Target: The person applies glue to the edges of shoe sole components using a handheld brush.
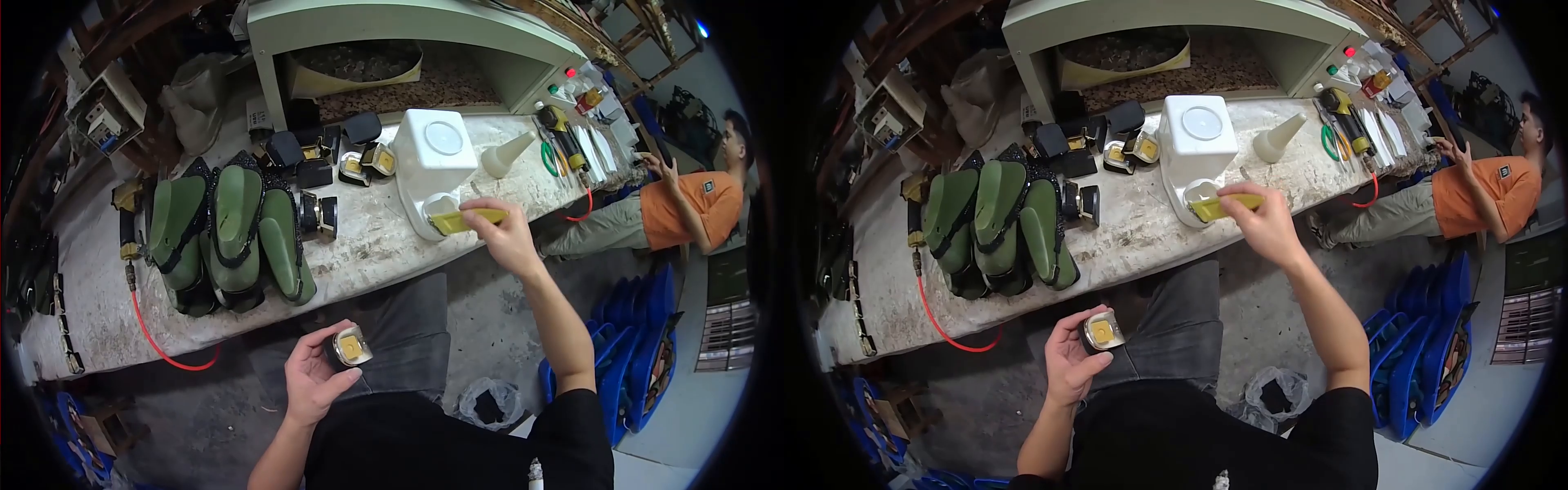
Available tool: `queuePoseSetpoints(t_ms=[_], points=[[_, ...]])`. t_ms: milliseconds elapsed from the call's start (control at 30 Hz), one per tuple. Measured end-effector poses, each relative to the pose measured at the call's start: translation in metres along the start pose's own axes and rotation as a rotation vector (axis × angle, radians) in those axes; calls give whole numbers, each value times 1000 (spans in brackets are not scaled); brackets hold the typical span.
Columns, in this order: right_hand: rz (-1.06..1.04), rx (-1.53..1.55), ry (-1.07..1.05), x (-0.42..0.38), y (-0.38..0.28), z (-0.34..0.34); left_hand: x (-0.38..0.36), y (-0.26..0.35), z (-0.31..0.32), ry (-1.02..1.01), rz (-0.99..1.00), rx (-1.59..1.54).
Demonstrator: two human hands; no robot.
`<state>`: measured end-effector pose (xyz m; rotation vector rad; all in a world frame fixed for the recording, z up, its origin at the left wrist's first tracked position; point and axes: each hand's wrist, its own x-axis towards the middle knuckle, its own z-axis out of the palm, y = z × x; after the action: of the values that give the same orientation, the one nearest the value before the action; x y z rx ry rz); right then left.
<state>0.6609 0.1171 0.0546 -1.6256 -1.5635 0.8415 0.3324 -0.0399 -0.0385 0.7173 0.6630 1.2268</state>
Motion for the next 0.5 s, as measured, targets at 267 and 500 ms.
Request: queuePoseSetpoints(t_ms=[267,500], points=[[-185,-6,261,-48,4,33,13,-5,18,-27,76,42],[-74,114,297,-68,2,33,24,-2,23,45,149,52]])
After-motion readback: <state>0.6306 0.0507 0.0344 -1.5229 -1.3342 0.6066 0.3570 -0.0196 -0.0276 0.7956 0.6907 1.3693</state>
